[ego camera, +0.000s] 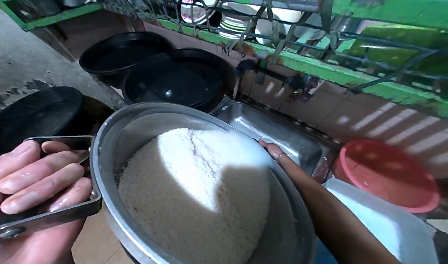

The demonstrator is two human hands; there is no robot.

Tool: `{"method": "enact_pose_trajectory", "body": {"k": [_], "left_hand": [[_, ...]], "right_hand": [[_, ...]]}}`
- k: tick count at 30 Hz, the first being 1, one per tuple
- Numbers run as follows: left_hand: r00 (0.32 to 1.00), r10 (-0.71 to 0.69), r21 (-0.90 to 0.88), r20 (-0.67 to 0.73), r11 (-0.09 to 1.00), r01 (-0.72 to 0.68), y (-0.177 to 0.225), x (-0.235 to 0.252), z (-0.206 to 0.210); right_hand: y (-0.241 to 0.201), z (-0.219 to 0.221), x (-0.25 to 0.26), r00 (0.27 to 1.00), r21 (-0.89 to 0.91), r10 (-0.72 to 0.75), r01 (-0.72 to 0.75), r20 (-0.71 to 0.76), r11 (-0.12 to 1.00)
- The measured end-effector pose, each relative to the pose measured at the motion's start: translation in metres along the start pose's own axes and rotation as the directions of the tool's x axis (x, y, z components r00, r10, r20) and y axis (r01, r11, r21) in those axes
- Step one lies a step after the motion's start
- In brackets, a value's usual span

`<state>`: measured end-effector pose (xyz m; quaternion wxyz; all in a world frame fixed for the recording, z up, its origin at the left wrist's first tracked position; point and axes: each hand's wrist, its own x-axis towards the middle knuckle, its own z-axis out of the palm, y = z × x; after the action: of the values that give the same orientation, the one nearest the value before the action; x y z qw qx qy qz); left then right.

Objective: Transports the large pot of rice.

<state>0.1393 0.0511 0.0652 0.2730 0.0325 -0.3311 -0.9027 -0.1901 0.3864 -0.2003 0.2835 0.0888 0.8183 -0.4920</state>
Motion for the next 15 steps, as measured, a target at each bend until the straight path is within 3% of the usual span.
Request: {"method": "enact_pose_trajectory", "body": {"k": [15], "left_hand": [[1.0, -0.01, -0.002, 0.002, 1.0, 0.01, -0.0007, 0.0, 0.0036]], "right_hand": [[-0.0008, 0.0007, 0.0039, 1.0, 0.012, 0.016, -0.016, -0.002, 1.0]]}}
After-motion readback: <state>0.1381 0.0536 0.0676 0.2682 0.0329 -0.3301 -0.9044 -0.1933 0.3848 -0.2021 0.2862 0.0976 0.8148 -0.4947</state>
